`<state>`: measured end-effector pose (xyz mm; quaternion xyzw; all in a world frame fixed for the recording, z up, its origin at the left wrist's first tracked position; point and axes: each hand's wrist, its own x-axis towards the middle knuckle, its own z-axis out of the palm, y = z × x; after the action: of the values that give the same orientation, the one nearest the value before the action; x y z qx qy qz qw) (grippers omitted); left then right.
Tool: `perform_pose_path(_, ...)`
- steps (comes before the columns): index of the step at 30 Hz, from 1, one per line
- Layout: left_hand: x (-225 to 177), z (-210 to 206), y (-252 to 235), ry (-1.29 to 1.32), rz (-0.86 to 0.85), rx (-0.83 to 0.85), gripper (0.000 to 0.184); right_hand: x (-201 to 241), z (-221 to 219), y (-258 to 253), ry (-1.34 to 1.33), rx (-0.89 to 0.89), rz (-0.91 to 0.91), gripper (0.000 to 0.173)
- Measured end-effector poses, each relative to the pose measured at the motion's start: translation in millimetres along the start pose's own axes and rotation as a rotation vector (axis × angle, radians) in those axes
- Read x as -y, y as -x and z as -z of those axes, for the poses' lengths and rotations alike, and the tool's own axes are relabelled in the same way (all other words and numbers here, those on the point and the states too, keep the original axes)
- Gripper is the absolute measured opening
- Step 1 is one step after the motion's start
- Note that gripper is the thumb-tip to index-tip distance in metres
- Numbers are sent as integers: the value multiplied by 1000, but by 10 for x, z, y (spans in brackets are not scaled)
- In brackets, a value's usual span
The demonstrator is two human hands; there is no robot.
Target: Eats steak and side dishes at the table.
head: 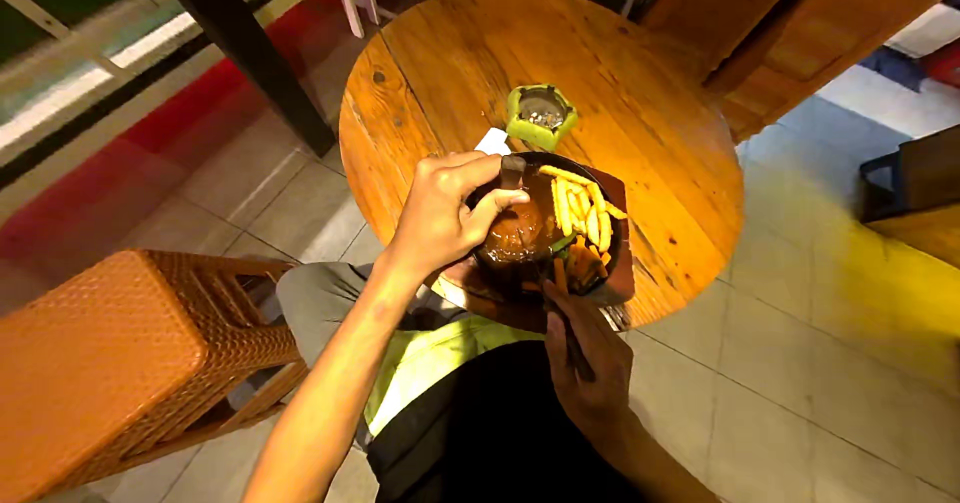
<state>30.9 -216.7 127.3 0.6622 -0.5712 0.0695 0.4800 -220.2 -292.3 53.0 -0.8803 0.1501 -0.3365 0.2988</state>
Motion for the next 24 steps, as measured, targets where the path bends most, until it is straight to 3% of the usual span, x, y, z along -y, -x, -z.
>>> perform_pose_path(18, -12, -12, 2, -4, -15, -48, 14, 59, 59, 216, -38, -16, -42, 36)
perform_pose_path(24, -20, 22, -15, 3, -18, -30, 13, 45, 176, 171, -176, -61, -93, 36)
